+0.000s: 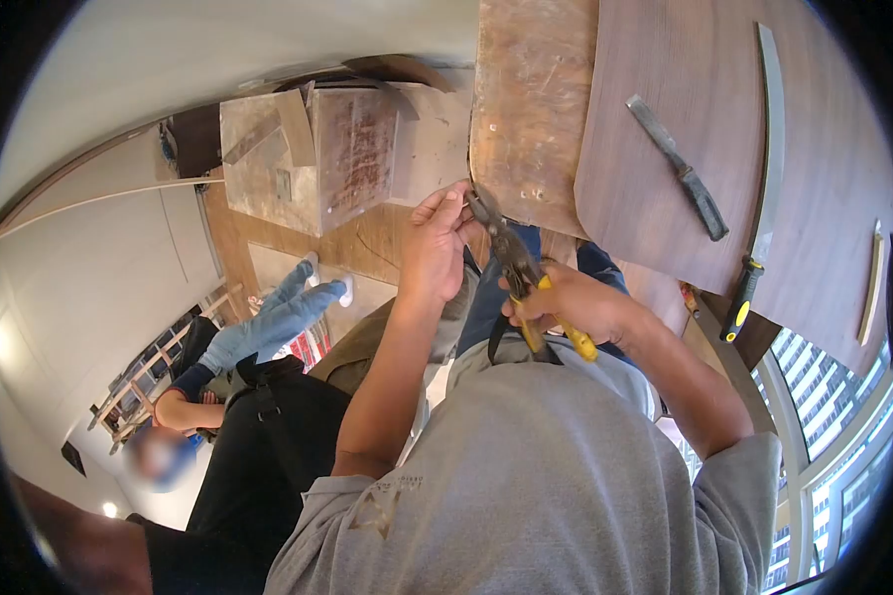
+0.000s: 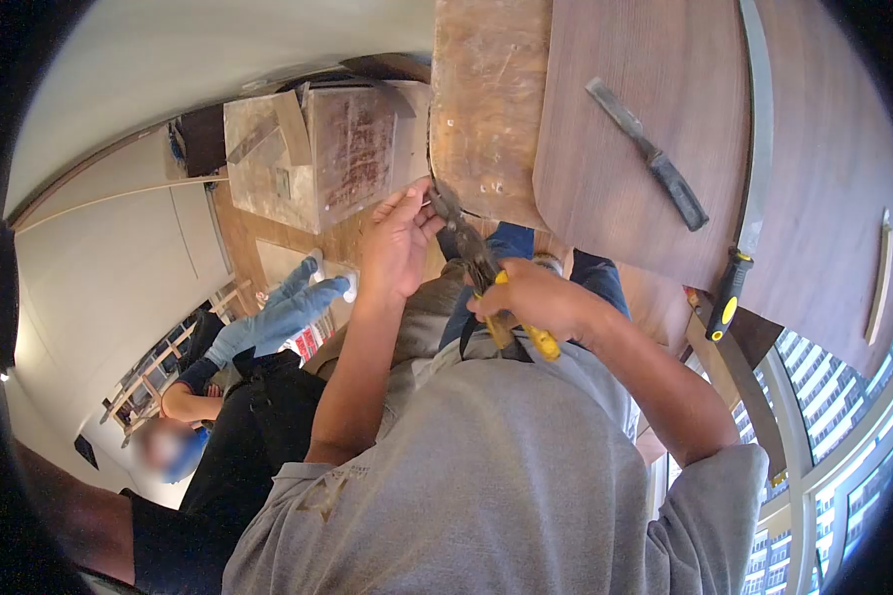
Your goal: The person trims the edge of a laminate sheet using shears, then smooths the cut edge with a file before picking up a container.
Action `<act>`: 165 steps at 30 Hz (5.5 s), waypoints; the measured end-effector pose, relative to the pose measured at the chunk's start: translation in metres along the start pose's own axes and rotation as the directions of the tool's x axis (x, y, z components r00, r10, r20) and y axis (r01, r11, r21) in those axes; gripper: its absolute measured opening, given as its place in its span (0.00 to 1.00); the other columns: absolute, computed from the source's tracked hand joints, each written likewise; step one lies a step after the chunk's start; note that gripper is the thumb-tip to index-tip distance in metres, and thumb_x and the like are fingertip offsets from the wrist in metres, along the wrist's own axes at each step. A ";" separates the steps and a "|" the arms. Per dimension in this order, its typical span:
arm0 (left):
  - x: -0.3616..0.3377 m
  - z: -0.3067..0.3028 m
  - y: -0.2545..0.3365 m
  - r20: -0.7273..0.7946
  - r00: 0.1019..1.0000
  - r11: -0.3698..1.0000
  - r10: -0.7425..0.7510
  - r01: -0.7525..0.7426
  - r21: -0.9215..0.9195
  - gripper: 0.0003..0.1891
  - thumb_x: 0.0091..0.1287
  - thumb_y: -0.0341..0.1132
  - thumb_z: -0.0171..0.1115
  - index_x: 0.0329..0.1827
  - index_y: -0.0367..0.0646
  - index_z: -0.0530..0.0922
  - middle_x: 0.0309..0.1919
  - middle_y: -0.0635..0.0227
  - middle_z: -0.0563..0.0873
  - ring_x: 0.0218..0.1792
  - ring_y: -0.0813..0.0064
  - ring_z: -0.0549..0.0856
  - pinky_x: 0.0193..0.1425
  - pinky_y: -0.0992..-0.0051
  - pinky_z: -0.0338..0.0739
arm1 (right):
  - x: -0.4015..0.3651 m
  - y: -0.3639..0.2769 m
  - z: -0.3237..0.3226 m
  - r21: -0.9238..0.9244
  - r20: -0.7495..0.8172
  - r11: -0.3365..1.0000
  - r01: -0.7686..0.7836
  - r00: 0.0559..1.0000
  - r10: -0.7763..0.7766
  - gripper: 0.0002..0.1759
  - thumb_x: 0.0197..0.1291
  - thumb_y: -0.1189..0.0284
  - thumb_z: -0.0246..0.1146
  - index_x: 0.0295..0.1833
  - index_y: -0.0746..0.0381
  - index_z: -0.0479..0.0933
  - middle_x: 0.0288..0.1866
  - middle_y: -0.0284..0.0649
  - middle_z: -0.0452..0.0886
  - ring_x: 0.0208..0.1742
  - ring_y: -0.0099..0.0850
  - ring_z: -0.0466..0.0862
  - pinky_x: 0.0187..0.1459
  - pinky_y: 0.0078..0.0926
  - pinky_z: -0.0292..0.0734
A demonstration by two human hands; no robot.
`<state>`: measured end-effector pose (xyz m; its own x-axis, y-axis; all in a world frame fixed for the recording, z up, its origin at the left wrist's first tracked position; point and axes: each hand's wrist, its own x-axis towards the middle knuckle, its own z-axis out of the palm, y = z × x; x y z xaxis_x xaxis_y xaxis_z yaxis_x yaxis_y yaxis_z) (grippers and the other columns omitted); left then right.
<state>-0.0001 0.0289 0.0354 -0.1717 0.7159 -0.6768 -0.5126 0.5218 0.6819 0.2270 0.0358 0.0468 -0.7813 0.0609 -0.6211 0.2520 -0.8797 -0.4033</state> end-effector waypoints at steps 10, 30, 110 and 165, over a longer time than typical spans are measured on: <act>0.006 0.001 -0.003 -0.068 0.998 0.998 0.018 -0.013 0.069 0.10 0.77 0.28 0.66 0.56 0.35 0.86 0.46 0.63 0.92 0.45 0.72 0.90 0.53 0.69 0.86 | 0.026 0.018 0.021 0.196 -0.126 0.979 0.048 0.992 -0.023 0.15 0.71 0.69 0.68 0.60 0.59 0.77 0.44 0.36 0.84 0.46 0.28 0.85 0.49 0.33 0.83; 0.012 0.001 0.014 -0.055 0.997 0.986 -0.055 0.063 0.153 0.09 0.78 0.27 0.64 0.55 0.31 0.84 0.47 0.57 0.91 0.47 0.69 0.91 0.55 0.68 0.89 | 0.036 0.024 0.050 0.124 -0.323 0.985 0.121 0.943 -0.076 0.09 0.69 0.71 0.66 0.49 0.60 0.74 0.30 0.33 0.77 0.27 0.23 0.77 0.29 0.25 0.75; 0.003 0.004 0.011 -0.086 0.992 0.961 -0.089 0.108 0.254 0.09 0.76 0.29 0.68 0.52 0.31 0.84 0.43 0.60 0.91 0.40 0.71 0.91 0.47 0.69 0.90 | 0.000 0.002 0.006 0.218 -0.048 0.975 -0.032 0.998 0.044 0.27 0.65 0.70 0.72 0.67 0.68 0.76 0.48 0.43 0.86 0.51 0.31 0.86 0.52 0.29 0.81; 0.033 -0.078 0.063 0.045 0.840 0.306 0.541 -0.246 0.920 0.10 0.79 0.35 0.65 0.55 0.39 0.83 0.46 0.66 0.86 0.47 0.72 0.86 0.54 0.74 0.80 | -0.064 0.024 -0.007 -0.386 -0.298 0.919 0.083 0.931 -0.209 0.20 0.62 0.67 0.68 0.55 0.69 0.79 0.45 0.48 0.85 0.48 0.38 0.85 0.55 0.34 0.78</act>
<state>-0.1035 0.0490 0.0346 -0.3839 0.9043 -0.1867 0.6595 0.4101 0.6300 0.2870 0.0144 0.0717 -0.6102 0.3814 -0.6944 0.3875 -0.6209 -0.6815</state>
